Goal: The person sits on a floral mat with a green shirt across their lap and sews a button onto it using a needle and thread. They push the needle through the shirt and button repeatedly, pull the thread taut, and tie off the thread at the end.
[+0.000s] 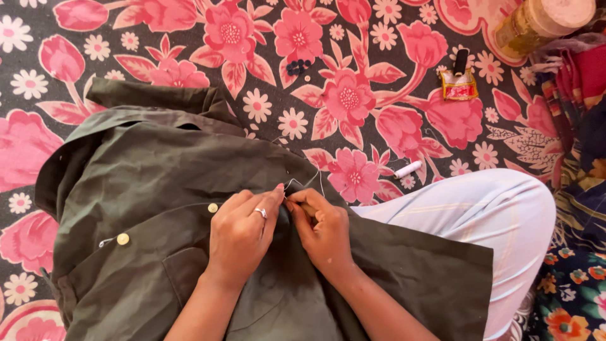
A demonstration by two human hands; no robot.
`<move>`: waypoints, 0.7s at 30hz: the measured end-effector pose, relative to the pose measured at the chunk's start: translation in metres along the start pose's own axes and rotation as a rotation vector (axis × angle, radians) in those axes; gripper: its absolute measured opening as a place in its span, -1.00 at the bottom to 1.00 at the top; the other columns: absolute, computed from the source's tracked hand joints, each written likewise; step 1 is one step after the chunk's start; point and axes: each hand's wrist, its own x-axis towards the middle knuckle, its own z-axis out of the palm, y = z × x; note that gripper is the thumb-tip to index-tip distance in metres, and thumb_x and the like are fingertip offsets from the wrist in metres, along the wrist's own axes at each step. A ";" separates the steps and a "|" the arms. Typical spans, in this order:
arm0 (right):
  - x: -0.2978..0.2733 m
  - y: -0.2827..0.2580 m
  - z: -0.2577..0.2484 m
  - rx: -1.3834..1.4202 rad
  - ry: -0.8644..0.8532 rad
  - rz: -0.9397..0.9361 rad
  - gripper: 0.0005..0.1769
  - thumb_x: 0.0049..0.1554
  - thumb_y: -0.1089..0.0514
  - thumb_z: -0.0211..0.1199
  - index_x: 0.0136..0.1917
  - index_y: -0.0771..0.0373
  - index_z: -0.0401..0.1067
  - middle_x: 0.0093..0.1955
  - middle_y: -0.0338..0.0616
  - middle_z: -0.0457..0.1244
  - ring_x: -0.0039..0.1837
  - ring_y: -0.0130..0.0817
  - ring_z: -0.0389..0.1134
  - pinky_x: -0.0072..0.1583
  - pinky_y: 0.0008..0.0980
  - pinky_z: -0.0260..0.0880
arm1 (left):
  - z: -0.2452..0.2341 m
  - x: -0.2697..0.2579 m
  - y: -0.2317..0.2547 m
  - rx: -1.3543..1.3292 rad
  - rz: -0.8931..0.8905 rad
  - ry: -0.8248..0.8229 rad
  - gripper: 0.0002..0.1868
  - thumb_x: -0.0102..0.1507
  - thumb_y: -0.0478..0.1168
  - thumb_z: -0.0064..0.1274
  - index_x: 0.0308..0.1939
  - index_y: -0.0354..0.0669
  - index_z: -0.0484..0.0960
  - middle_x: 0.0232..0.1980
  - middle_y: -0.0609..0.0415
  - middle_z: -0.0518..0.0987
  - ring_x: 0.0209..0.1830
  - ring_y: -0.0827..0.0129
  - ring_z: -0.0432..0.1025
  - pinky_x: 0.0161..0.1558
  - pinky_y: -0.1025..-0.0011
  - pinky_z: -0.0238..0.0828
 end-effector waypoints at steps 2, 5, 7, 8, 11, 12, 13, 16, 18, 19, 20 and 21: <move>0.000 0.000 -0.001 0.019 0.001 -0.014 -0.97 0.22 0.37 0.20 -0.03 0.36 0.44 -0.32 -0.30 0.34 -0.27 -0.76 0.22 -0.24 -0.62 0.20 | -0.001 0.001 0.000 0.027 0.032 -0.002 -0.79 0.22 -0.45 0.20 -0.05 -0.35 0.68 -0.21 0.05 0.68 -0.38 0.29 0.44 -0.28 0.34 0.38; 0.000 0.000 -0.002 0.034 -0.001 0.017 -0.97 0.22 0.38 0.21 -0.04 0.37 0.45 -0.34 -0.29 0.32 -0.28 -0.75 0.19 -0.26 -0.62 0.16 | -0.001 0.001 0.000 0.057 0.064 -0.016 -0.75 0.20 -0.44 0.20 -0.03 -0.36 0.69 -0.17 0.05 0.69 -0.37 0.30 0.44 -0.28 0.34 0.38; 0.000 0.002 -0.002 0.066 -0.001 0.030 -0.97 0.22 0.38 0.21 -0.04 0.38 0.45 -0.33 -0.30 0.32 -0.27 -0.75 0.18 -0.25 -0.62 0.15 | 0.000 0.001 0.001 0.070 0.075 -0.022 -0.73 0.20 -0.44 0.21 -0.01 -0.37 0.69 -0.15 0.05 0.69 -0.37 0.30 0.44 -0.28 0.34 0.38; 0.000 0.002 -0.002 0.068 0.000 0.028 -0.98 0.23 0.38 0.21 -0.04 0.38 0.45 -0.34 -0.30 0.31 -0.27 -0.75 0.17 -0.25 -0.62 0.15 | 0.000 0.001 0.001 0.073 0.078 -0.021 -0.73 0.20 -0.44 0.21 -0.01 -0.37 0.69 -0.15 0.05 0.69 -0.37 0.31 0.44 -0.28 0.35 0.38; 0.000 0.006 -0.003 0.084 -0.003 0.042 -0.98 0.24 0.38 0.21 -0.04 0.39 0.44 -0.34 -0.32 0.29 -0.27 -0.75 0.16 -0.24 -0.62 0.15 | 0.000 0.001 0.001 0.075 0.094 -0.036 -0.72 0.20 -0.44 0.21 0.00 -0.38 0.68 -0.14 0.05 0.69 -0.37 0.33 0.44 -0.27 0.35 0.39; 0.000 0.008 -0.003 0.098 -0.007 0.060 -0.98 0.24 0.38 0.21 -0.05 0.39 0.44 -0.34 -0.32 0.29 -0.26 -0.75 0.17 -0.24 -0.62 0.15 | 0.000 0.001 0.001 0.074 0.100 -0.045 -0.72 0.19 -0.44 0.21 0.00 -0.39 0.68 -0.13 0.05 0.69 -0.37 0.33 0.44 -0.27 0.35 0.39; 0.000 0.010 -0.003 0.111 -0.011 0.078 -0.98 0.24 0.38 0.21 -0.05 0.40 0.44 -0.33 -0.32 0.29 -0.25 -0.74 0.17 -0.23 -0.62 0.16 | 0.000 0.001 0.001 0.072 0.103 -0.049 -0.71 0.18 -0.44 0.21 0.00 -0.39 0.68 -0.13 0.05 0.69 -0.37 0.33 0.44 -0.27 0.35 0.39; 0.001 0.016 -0.002 0.247 -0.032 0.092 -0.95 0.24 0.39 0.14 -0.03 0.40 0.42 -0.20 -0.34 0.34 -0.12 -0.75 0.27 -0.09 -0.66 0.27 | 0.002 0.001 0.000 0.058 0.113 -0.064 -0.68 0.15 -0.44 0.21 0.01 -0.40 0.68 -0.13 0.05 0.69 -0.37 0.33 0.43 -0.28 0.35 0.40; 0.002 0.020 0.000 0.274 -0.036 0.104 -0.95 0.26 0.38 0.14 -0.02 0.40 0.42 -0.18 -0.32 0.34 -0.10 -0.74 0.27 -0.06 -0.65 0.28 | 0.002 0.000 -0.001 0.037 0.120 -0.079 -0.66 0.12 -0.44 0.21 0.00 -0.40 0.67 -0.14 0.04 0.69 -0.38 0.30 0.43 -0.28 0.34 0.40; 0.003 0.021 0.000 0.287 -0.038 0.110 -0.94 0.26 0.37 0.14 -0.01 0.40 0.42 -0.17 -0.32 0.34 -0.09 -0.74 0.27 -0.04 -0.65 0.28 | 0.003 0.000 -0.001 0.019 0.080 -0.065 -0.69 0.14 -0.45 0.20 -0.02 -0.37 0.68 -0.17 0.04 0.69 -0.38 0.30 0.44 -0.28 0.34 0.40; 0.004 0.022 0.000 0.305 -0.056 0.119 -0.93 0.28 0.35 0.16 0.00 0.41 0.44 -0.17 -0.32 0.34 -0.10 -0.73 0.26 -0.05 -0.64 0.27 | 0.003 0.000 -0.002 0.002 0.041 -0.049 -0.72 0.16 -0.45 0.20 -0.03 -0.34 0.69 -0.19 0.04 0.68 -0.38 0.29 0.45 -0.28 0.34 0.41; 0.006 0.022 0.001 0.323 -0.074 0.129 -0.92 0.29 0.34 0.19 0.00 0.42 0.46 -0.17 -0.31 0.33 -0.10 -0.72 0.26 -0.06 -0.63 0.27 | 0.004 0.001 -0.003 -0.016 0.003 -0.034 -0.75 0.18 -0.46 0.20 -0.05 -0.32 0.70 -0.22 0.05 0.68 -0.38 0.29 0.46 -0.28 0.34 0.41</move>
